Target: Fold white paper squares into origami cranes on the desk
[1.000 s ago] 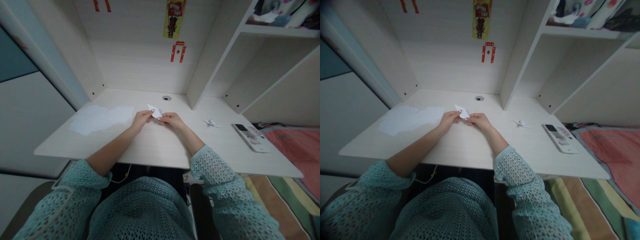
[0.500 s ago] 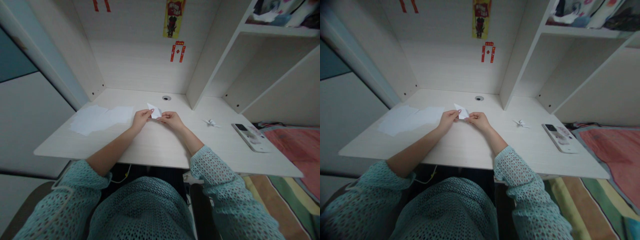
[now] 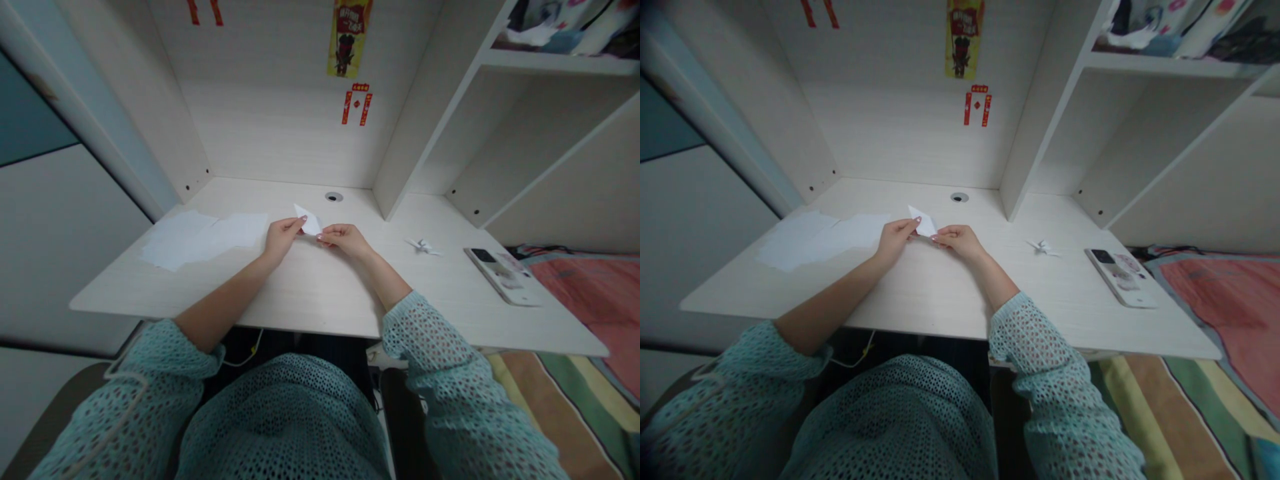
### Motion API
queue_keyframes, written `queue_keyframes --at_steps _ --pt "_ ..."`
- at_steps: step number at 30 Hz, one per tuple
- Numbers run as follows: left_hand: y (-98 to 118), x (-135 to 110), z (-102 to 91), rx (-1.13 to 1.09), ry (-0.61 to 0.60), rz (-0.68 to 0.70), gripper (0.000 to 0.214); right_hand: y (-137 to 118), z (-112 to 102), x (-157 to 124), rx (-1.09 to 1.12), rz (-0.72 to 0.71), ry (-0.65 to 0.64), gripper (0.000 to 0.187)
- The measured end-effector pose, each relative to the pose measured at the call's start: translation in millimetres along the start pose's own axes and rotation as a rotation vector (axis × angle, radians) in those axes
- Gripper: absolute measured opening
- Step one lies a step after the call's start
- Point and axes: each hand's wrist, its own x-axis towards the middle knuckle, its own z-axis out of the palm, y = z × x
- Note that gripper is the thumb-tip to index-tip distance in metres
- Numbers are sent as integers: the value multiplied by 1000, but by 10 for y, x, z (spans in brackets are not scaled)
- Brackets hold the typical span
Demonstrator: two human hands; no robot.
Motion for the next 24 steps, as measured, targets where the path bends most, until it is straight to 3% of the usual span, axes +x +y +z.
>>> queue_keyframes --at_steps 7,12,16,20,24 --pt "11 -15 3 42 -46 72 40 22 23 8 -167 -153 167 34" --pt "9 -3 16 0 -69 61 39 -29 10 -47 -493 -333 241 29" --pt "9 20 28 -161 -166 64 39 -28 -20 -21 -456 -337 208 30" --pt "17 14 49 -282 -306 56 66 49 -10 36 -339 -309 125 31" --pt "18 -13 56 -278 -346 -11 75 75 34 26 -266 -271 13 31"
